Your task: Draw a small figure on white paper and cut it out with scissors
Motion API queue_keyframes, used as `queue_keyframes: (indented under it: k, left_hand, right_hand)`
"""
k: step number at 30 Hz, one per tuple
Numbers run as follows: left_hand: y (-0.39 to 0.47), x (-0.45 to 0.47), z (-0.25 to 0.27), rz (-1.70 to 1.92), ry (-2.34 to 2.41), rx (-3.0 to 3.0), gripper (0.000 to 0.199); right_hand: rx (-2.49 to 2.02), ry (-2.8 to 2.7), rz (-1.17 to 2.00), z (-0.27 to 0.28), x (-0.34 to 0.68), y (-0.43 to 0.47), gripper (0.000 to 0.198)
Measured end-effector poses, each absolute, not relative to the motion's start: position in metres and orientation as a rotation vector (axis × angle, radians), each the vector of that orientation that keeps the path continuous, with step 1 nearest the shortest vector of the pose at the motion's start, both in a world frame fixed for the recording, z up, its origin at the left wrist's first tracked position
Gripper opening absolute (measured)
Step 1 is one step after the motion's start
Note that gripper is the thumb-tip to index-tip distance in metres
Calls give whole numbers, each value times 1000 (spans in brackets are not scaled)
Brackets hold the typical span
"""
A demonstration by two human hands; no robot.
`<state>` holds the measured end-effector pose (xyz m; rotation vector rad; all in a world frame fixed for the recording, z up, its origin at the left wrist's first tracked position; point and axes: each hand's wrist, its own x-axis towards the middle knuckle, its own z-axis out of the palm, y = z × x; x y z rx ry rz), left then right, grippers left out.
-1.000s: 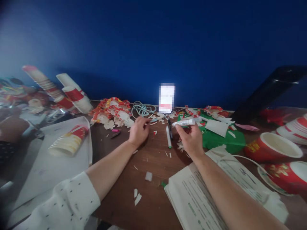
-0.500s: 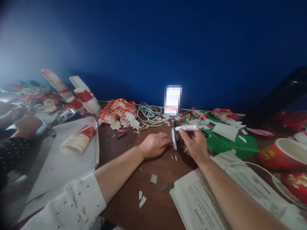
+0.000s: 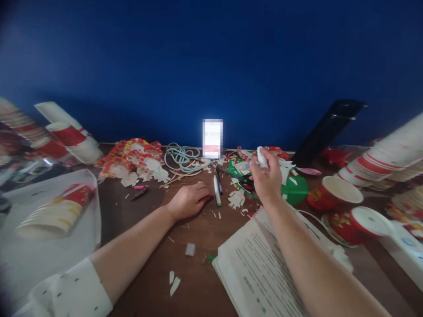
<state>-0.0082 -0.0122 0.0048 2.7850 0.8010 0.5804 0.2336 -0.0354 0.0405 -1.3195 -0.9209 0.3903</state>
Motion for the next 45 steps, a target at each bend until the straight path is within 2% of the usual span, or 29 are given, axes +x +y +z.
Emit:
queue_keyframes:
  k: [6,12,17,26,33,39,45]
  left_hand:
    - [-11,-9,5,580,804,2764,24]
    - [-10,-9,3,599,794,2736,23]
    - [-11,-9,4,619,821,2693,24]
    - [-12,-8,6,595,815,2710,25]
    - [-14,-9,10,603,712,2699,25]
    - [-18,-9,14,606,533,2711,30]
    - [-14,-8,8,612,686,2771,26]
  right_hand:
    - [-1356,-784,404,63,267,-30,28]
    - [-1454,-863,422,66,274,-31,25]
    - [-1490,-864,388,59,278,-25,34]
    - [-1491,-897,390,40,277,-20,17]
    - [-1603,-979,400,37,256,-26,21]
    - [-1549,-997,589,27,242,-28,17]
    - [-1529,-1151,718,21,222,-34,23]
